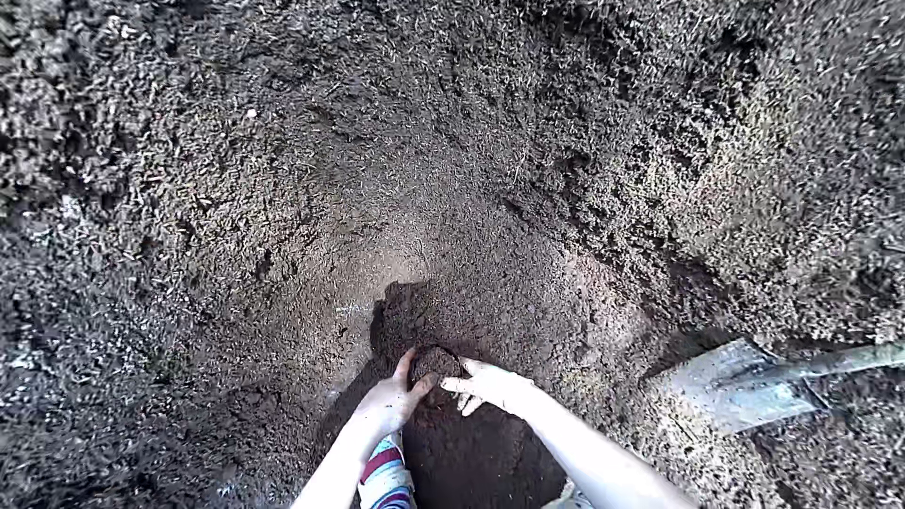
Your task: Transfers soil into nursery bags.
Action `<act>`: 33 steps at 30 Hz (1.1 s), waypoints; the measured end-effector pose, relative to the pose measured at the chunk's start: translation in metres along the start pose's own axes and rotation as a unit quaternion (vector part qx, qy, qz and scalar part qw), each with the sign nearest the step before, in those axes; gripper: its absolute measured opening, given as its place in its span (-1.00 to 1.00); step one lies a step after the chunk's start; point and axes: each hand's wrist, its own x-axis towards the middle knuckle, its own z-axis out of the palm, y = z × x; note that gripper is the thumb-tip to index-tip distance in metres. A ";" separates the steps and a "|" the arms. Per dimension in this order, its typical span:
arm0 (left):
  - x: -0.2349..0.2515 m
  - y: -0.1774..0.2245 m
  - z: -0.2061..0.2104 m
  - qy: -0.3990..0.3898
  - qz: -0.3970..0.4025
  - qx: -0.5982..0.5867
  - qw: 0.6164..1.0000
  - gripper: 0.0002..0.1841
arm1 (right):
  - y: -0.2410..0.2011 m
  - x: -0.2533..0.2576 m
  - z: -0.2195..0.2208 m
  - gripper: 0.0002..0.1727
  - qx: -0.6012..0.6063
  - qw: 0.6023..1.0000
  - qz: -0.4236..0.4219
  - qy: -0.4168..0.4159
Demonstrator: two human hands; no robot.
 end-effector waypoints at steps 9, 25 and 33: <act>0.015 -0.006 0.019 0.041 0.016 -0.135 0.990 -0.26 | -0.024 -0.015 0.013 -0.14 -0.306 0.951 0.002 0.031; 0.009 0.009 0.013 0.063 -0.034 -0.288 0.955 -0.56 | -0.014 -0.010 -0.028 -0.25 -0.049 0.997 -0.020 -0.055; 0.015 0.026 0.013 0.150 -0.005 -0.227 0.962 -0.81 | -0.038 0.004 -0.013 -0.25 -0.209 0.976 -0.055 0.027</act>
